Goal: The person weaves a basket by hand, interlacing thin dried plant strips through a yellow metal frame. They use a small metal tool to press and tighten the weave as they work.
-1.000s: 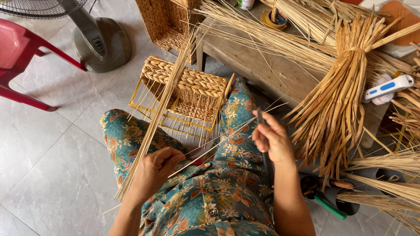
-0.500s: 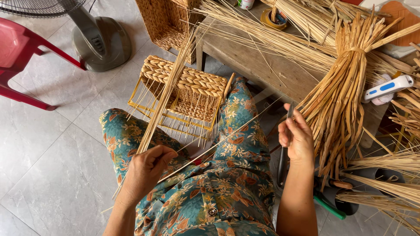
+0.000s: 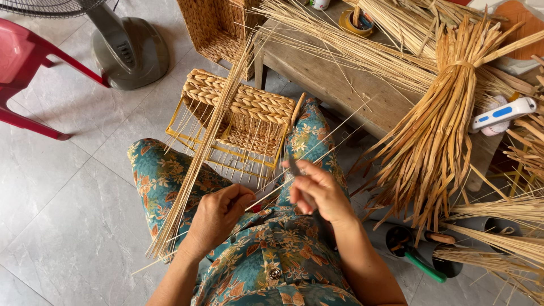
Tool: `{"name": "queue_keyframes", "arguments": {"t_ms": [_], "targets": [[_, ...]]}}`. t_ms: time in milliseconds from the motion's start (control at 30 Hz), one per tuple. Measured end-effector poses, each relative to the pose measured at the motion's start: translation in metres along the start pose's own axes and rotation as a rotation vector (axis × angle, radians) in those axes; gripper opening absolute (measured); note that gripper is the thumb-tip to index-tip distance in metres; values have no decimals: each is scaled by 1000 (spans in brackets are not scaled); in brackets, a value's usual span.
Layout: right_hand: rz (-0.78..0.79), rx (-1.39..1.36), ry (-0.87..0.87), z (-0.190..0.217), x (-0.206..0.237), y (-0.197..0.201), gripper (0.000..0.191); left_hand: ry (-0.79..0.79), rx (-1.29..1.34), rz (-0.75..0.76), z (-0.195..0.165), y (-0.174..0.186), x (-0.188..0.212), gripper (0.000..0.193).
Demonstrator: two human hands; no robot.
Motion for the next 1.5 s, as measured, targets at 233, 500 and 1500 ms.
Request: {"name": "queue_keyframes", "arguments": {"t_ms": [233,500,1500], "targets": [[-313,-44,98,9,8,76,34,105,-124,-22,22,42,15,16],[-477,-194,134,8,24,134,42,203,190,-237,58,106,27,18],[109,22,-155,-18,-37,-71,56,356,1221,-319,88,-23,-4,11]]}}
Point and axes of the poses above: each hand's wrist, its own x-axis away from the middle knuckle, its own y-axis out of the back of the hand, z = x × y, the point moved 8 cm from there along -x, towards the middle knuckle, and after that the axes turned 4 degrees about x, right-handed, at the moved point
